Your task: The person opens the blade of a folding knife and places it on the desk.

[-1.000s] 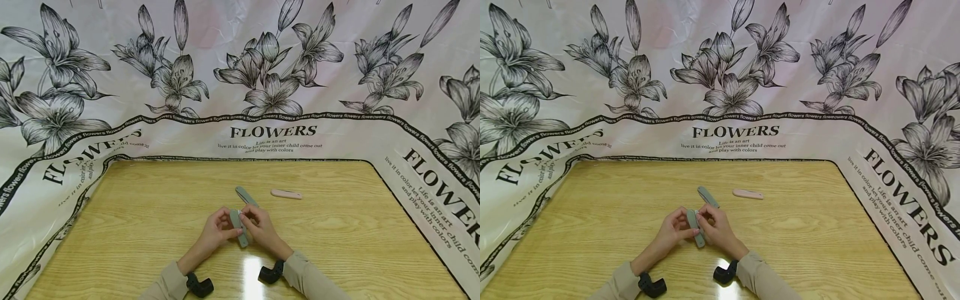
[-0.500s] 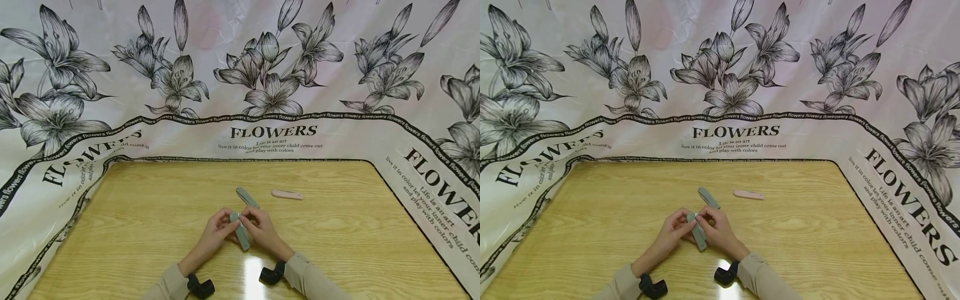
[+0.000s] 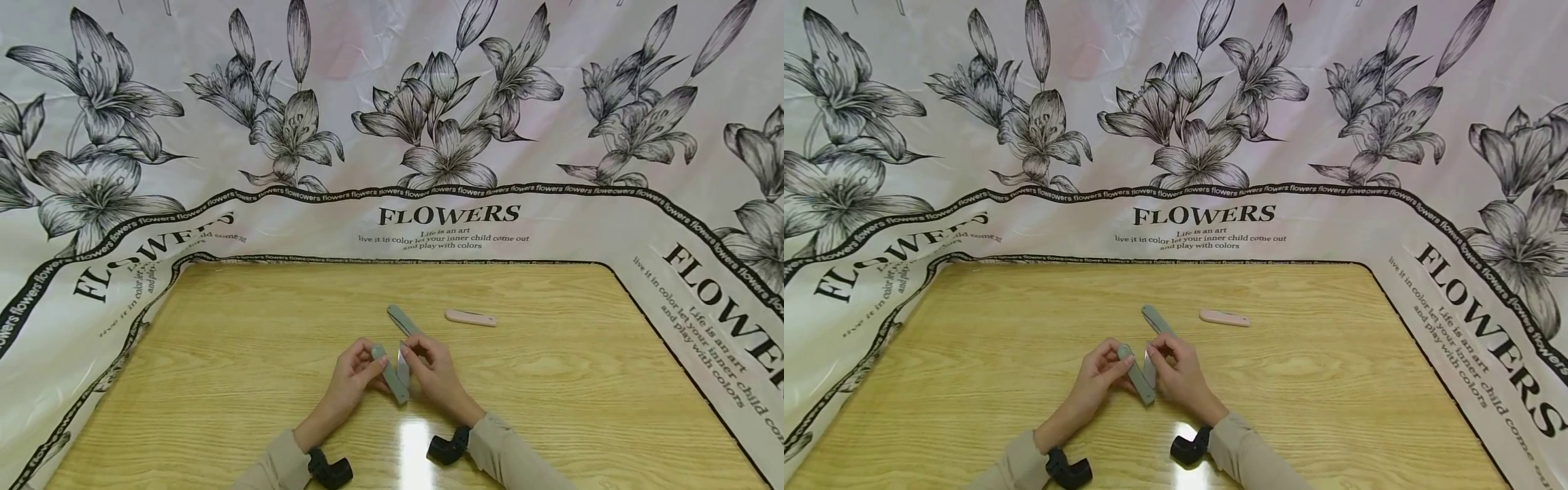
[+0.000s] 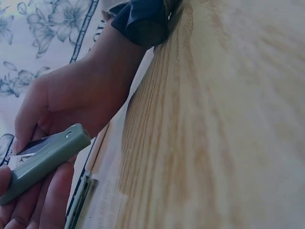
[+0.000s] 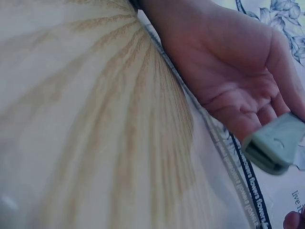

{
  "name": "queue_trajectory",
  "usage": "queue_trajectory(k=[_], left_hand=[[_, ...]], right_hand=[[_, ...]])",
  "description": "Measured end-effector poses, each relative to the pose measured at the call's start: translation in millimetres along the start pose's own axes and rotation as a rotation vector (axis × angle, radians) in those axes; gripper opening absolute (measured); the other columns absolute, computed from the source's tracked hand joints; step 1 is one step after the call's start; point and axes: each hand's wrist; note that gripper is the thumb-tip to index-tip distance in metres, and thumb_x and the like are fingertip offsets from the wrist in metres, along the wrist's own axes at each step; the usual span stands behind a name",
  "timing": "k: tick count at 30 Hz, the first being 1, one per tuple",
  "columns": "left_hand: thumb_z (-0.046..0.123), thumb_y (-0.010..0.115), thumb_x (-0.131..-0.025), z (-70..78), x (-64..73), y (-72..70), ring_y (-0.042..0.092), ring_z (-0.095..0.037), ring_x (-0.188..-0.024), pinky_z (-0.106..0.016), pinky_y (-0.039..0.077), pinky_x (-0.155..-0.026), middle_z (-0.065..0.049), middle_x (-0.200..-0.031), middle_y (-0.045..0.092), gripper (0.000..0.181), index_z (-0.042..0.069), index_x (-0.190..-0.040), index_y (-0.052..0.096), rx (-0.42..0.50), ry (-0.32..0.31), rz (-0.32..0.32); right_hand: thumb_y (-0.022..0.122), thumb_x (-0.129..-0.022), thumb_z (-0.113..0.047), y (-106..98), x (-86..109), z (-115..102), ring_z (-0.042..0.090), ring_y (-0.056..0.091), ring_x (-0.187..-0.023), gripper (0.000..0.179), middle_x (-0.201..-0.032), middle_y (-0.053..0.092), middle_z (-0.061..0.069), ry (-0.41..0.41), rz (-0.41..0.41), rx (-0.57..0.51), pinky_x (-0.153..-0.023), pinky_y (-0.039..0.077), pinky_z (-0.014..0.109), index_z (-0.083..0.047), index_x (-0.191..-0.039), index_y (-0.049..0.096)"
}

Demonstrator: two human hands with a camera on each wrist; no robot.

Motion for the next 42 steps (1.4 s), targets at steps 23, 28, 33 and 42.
queue_trajectory(k=[23,28,33,42], left_hand=[[0.001,0.058,-0.099,-1.1,0.6,0.5,0.068,-0.019,-0.068,-0.05,0.058,-0.059,-0.018,-0.088,0.064,0.025,-0.018,-0.112,0.048,-0.001,0.02,0.028],[0.005,0.056,-0.101,0.1,-0.1,1.6,0.068,-0.019,-0.065,-0.049,0.059,-0.057,-0.032,-0.088,0.06,0.03,-0.02,-0.116,0.046,-0.014,0.003,0.059],[0.006,0.055,-0.102,-0.4,-0.1,1.2,0.067,-0.018,-0.064,-0.05,0.058,-0.056,-0.034,-0.087,0.058,0.029,-0.02,-0.113,0.046,-0.021,0.01,0.07],[0.007,0.055,-0.102,-1.0,0.6,-1.3,0.068,-0.019,-0.066,-0.046,0.059,-0.057,-0.025,-0.085,0.062,0.025,-0.016,-0.11,0.049,-0.036,0.054,0.148]], right_hand=[[0.053,-0.097,0.01,-15.3,10.5,25.4,0.02,0.053,-0.068,0.011,-0.082,0.058,0.022,0.053,0.055,-0.07,-0.058,0.048,0.028,0.006,-0.093,0.062],[0.053,-0.096,0.013,-15.7,11.4,31.4,0.017,0.052,-0.067,0.012,-0.081,0.059,0.02,0.055,0.059,-0.061,-0.057,0.047,0.027,0.006,-0.091,0.062],[0.054,-0.093,0.018,-14.7,8.1,20.0,0.013,0.052,-0.069,0.012,-0.078,0.057,0.023,0.039,0.065,-0.043,-0.061,0.047,0.022,0.01,-0.088,0.061],[0.053,-0.092,0.019,-16.0,4.6,5.6,0.03,0.05,-0.06,0.013,-0.073,0.055,0.02,0.019,0.099,-0.032,-0.054,0.047,0.027,0.01,-0.087,0.061]])
Point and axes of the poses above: each hand's wrist, its own x-axis away from the middle knuckle, its own y-axis out of the palm, z = x × y
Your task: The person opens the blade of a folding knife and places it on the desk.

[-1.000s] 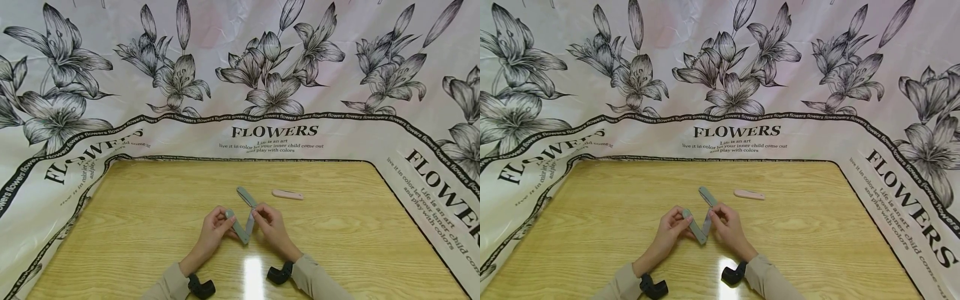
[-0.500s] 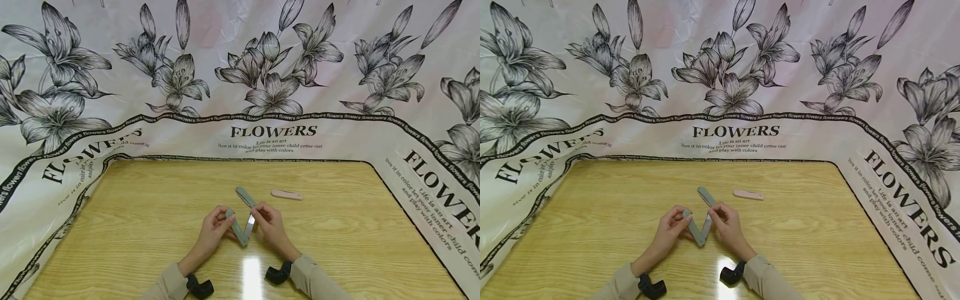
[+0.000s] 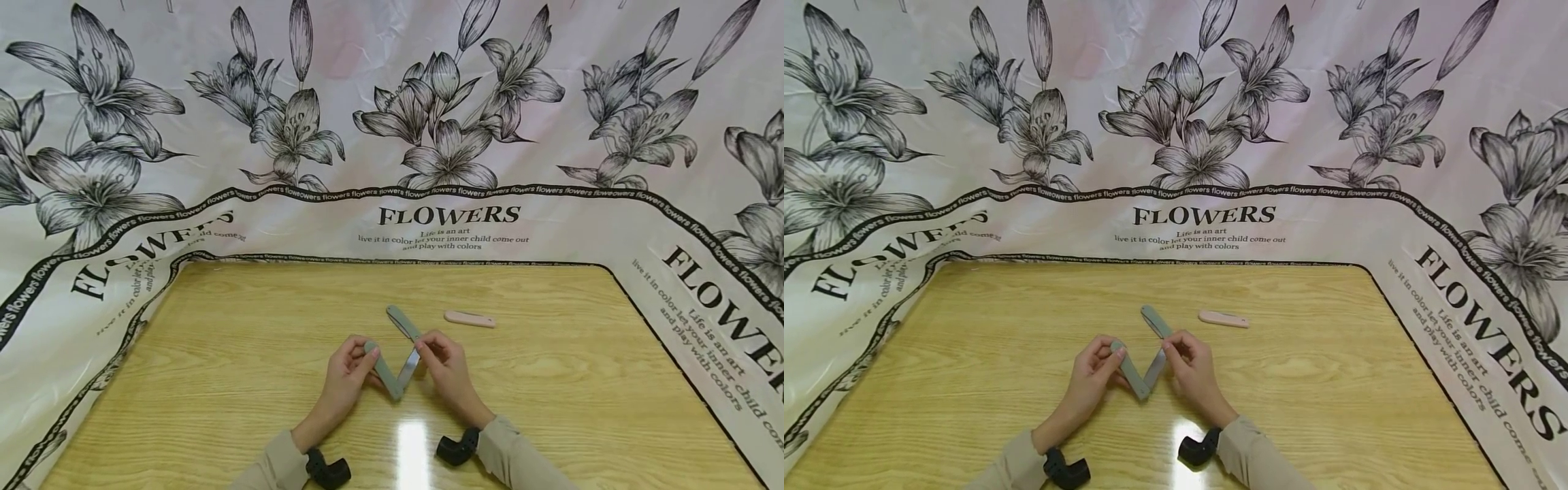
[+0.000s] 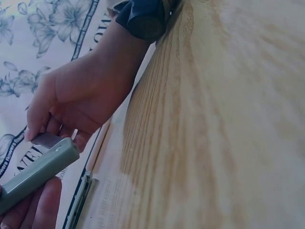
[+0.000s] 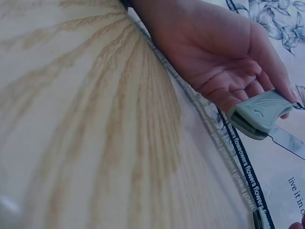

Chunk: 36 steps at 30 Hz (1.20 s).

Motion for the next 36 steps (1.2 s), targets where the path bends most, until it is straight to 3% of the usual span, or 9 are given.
queue_trajectory(k=[6,12,18,23,28,36], left_hand=[[0.008,0.056,-0.102,2.4,1.0,-0.5,0.068,-0.021,-0.066,-0.049,0.058,-0.057,-0.023,-0.085,0.063,0.025,-0.015,-0.108,0.049,-0.008,0.02,0.065],[0.01,0.055,-0.103,5.3,2.0,-2.0,0.07,-0.028,-0.066,-0.052,0.058,-0.06,-0.029,-0.087,0.062,0.032,-0.019,-0.111,0.045,0.022,0.018,0.058],[0.01,0.053,-0.104,5.6,2.3,-3.2,0.071,-0.029,-0.071,-0.052,0.058,-0.064,-0.026,-0.089,0.065,0.033,-0.02,-0.113,0.043,0.036,0.012,0.041],[0.011,0.054,-0.103,4.9,1.9,-3.3,0.071,-0.028,-0.071,-0.05,0.059,-0.065,-0.024,-0.088,0.068,0.028,-0.016,-0.111,0.046,0.041,0.012,0.04],[0.011,0.055,-0.103,3.6,1.5,-4.3,0.072,-0.028,-0.07,-0.048,0.059,-0.068,-0.021,-0.085,0.069,0.03,-0.017,-0.111,0.047,0.048,0.008,0.08],[0.013,0.056,-0.103,4.5,0.8,-5.9,0.072,-0.026,-0.076,-0.044,0.06,-0.076,-0.011,-0.09,0.07,0.03,-0.014,-0.109,0.046,0.154,-0.015,0.175]], right_hand=[[0.052,-0.095,0.016,-6.7,2.1,-6.5,0.044,0.046,-0.061,0.011,-0.074,0.056,0.026,0.081,0.036,0.016,-0.052,0.047,0.035,0.014,-0.087,0.059],[0.052,-0.097,0.012,-17.7,9.9,1.5,0.042,0.046,-0.065,0.013,-0.076,0.054,0.028,0.146,0.066,0.017,-0.056,0.047,0.036,0.011,-0.086,0.059],[0.055,-0.097,0.008,-28.3,18.2,15.3,0.032,0.051,-0.065,0.013,-0.076,0.056,0.021,0.155,0.112,0.013,-0.057,0.049,0.031,0.005,-0.088,0.062],[0.054,-0.098,0.008,-35.8,22.5,14.9,0.029,0.051,-0.065,0.012,-0.076,0.054,0.023,0.14,0.13,-0.004,-0.055,0.047,0.029,0.007,-0.088,0.061],[0.055,-0.097,0.009,-39.5,24.1,14.9,0.027,0.05,-0.064,0.01,-0.075,0.053,0.022,0.134,0.136,-0.01,-0.054,0.046,0.03,0.007,-0.089,0.061],[0.055,-0.098,0.007,-38.9,26.2,14.0,0.029,0.048,-0.062,0.011,-0.074,0.053,0.022,0.155,0.128,-0.034,-0.052,0.046,0.031,0.009,-0.089,0.061]])
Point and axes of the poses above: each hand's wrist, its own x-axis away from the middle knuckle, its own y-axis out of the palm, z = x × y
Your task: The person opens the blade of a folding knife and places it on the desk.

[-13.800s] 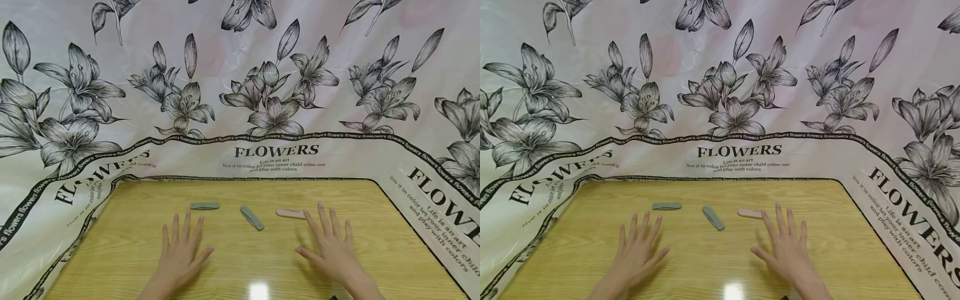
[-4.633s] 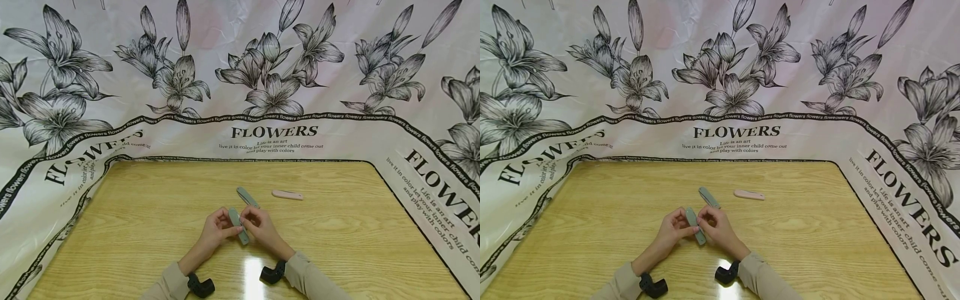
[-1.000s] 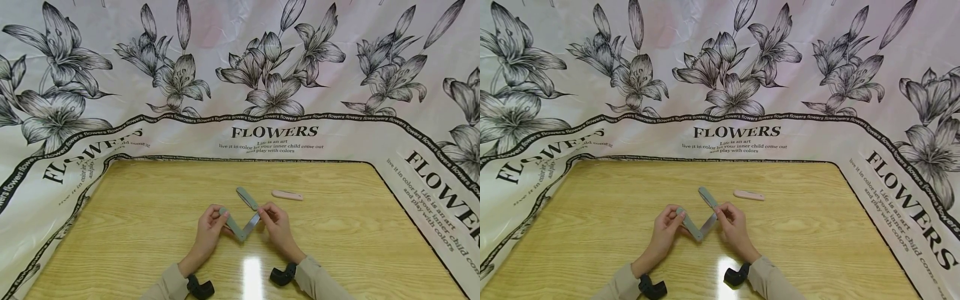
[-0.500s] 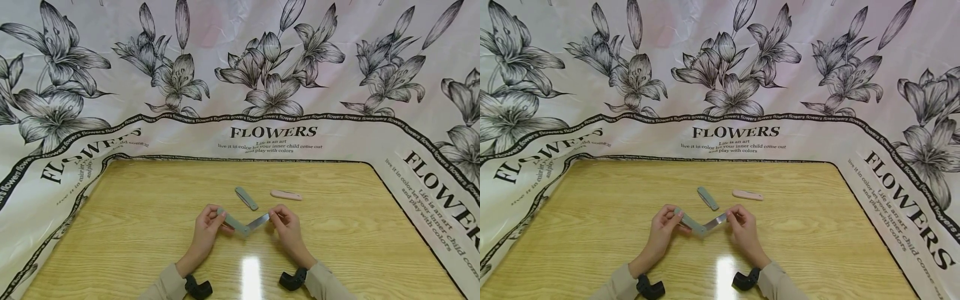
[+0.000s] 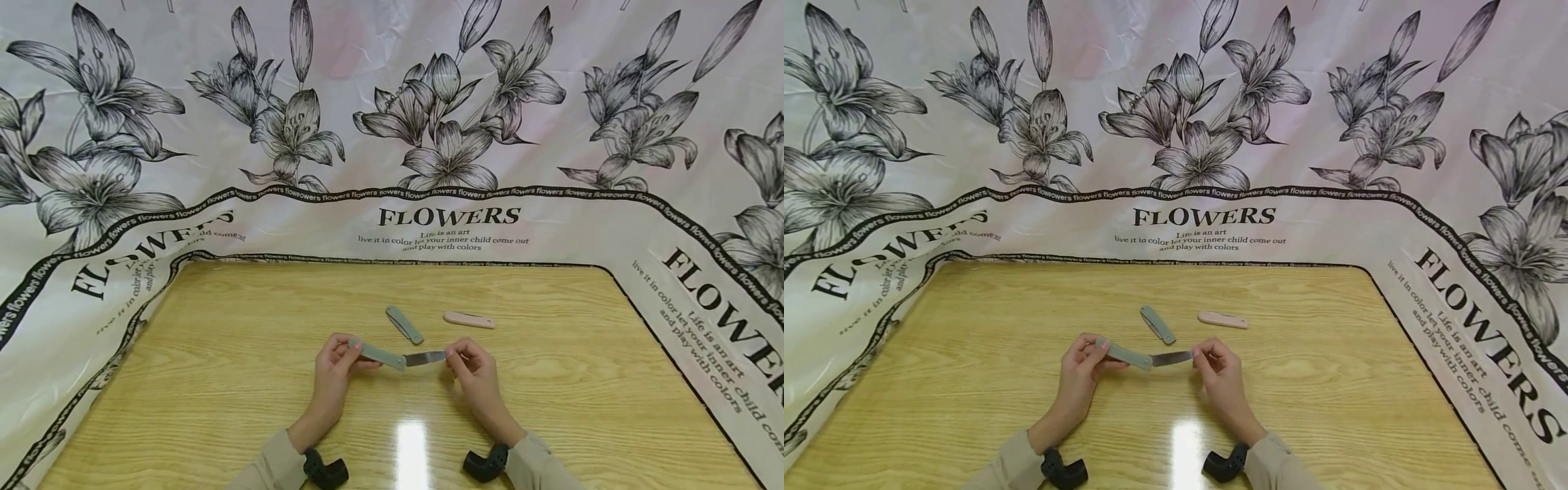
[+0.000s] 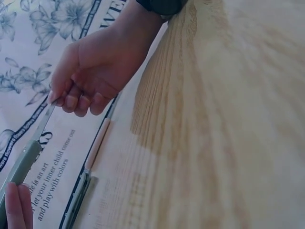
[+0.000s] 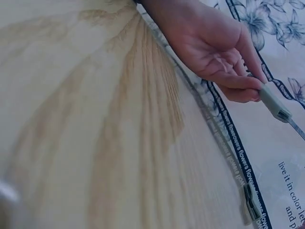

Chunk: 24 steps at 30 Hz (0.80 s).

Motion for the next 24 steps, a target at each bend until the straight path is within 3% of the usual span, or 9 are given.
queue_trajectory(k=[5,11,17,24], left_hand=[[0.011,0.056,-0.102,0.7,0.2,1.2,0.072,-0.023,-0.076,-0.04,0.06,-0.077,-0.009,-0.088,0.069,0.028,-0.014,-0.108,0.045,0.048,0.0,0.043],[0.012,0.059,-0.101,1.1,-0.8,1.7,0.072,-0.023,-0.075,-0.04,0.059,-0.08,-0.01,-0.088,0.068,0.024,-0.009,-0.106,0.048,0.074,-0.027,0.1],[0.006,0.059,-0.099,1.6,-2.1,3.0,0.071,-0.018,-0.077,-0.033,0.059,-0.079,-0.007,-0.088,0.065,0.015,-0.003,-0.105,0.05,0.133,-0.065,0.166],[0.003,0.057,-0.1,2.5,-2.2,3.9,0.071,-0.018,-0.075,-0.033,0.059,-0.078,-0.007,-0.088,0.064,0.01,-0.003,-0.103,0.05,0.156,-0.067,0.172]], right_hand=[[0.056,-0.097,0.007,3.9,3.1,-1.2,0.028,0.047,-0.062,0.01,-0.074,0.054,0.013,0.013,0.006,-0.018,-0.052,0.044,0.033,0.012,-0.089,0.06],[0.058,-0.096,0.008,7.8,8.3,-4.6,0.026,0.049,-0.063,0.011,-0.074,0.054,0.01,0.047,0.014,0.001,-0.053,0.046,0.03,0.005,-0.086,0.061],[0.058,-0.096,0.007,9.3,12.1,-7.5,0.026,0.049,-0.061,0.012,-0.075,0.055,0.007,0.041,-0.008,0.017,-0.053,0.046,0.027,0.002,-0.085,0.061],[0.058,-0.095,0.009,9.3,12.7,-4.3,0.021,0.05,-0.061,0.012,-0.074,0.055,0.008,0.027,-0.014,0.015,-0.051,0.045,0.027,0.003,-0.086,0.061]])
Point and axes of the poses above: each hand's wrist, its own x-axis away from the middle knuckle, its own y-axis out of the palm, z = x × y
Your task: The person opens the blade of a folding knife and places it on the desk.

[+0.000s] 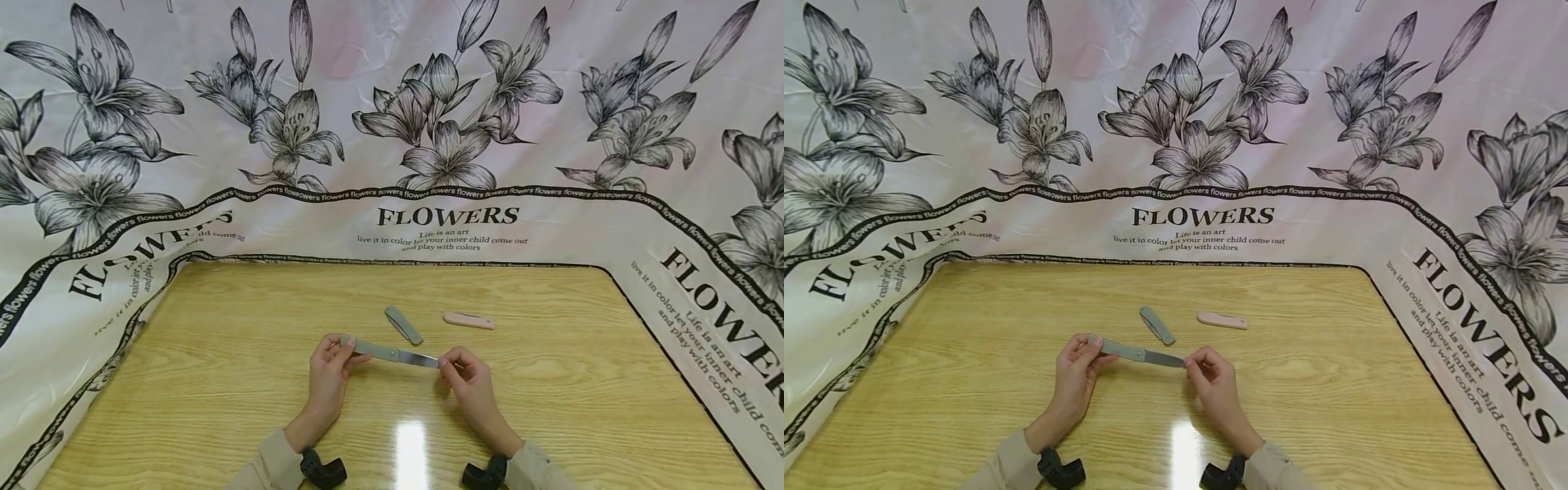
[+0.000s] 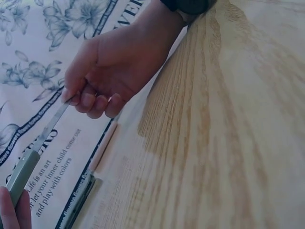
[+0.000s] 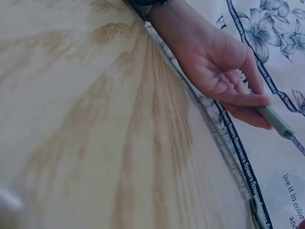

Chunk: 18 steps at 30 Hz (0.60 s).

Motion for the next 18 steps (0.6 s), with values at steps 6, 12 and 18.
queue_trajectory(k=[6,12,18], left_hand=[[0.001,0.056,-0.1,1.5,0.5,0.0,0.07,-0.016,-0.073,-0.031,0.06,-0.075,-0.007,-0.086,0.065,0.006,-0.003,-0.1,0.052,-0.007,-0.007,0.068],[0.0,0.057,-0.1,2.4,0.0,-1.6,0.069,-0.015,-0.069,-0.029,0.06,-0.072,-0.006,-0.084,0.066,0.008,-0.006,-0.101,0.052,-0.032,0.014,0.108],[0.004,0.059,-0.099,1.4,-0.7,-2.4,0.07,-0.017,-0.07,-0.031,0.06,-0.073,-0.007,-0.084,0.066,0.017,-0.009,-0.102,0.049,-0.02,0.022,0.049]], right_hand=[[0.058,-0.095,0.009,-0.1,0.4,0.2,0.023,0.049,-0.061,0.011,-0.076,0.056,0.01,-0.005,-0.072,-0.004,-0.05,0.047,0.031,0.002,-0.087,0.062],[0.056,-0.096,0.01,0.4,-0.6,1.0,0.031,0.049,-0.061,0.011,-0.079,0.055,0.02,-0.005,-0.154,-0.04,-0.051,0.049,0.032,0.004,-0.088,0.061],[0.056,-0.094,0.011,-1.4,-1.2,4.5,0.028,0.049,-0.059,0.012,-0.076,0.055,0.013,-0.025,-0.125,-0.027,-0.05,0.049,0.03,0.003,-0.087,0.061]])
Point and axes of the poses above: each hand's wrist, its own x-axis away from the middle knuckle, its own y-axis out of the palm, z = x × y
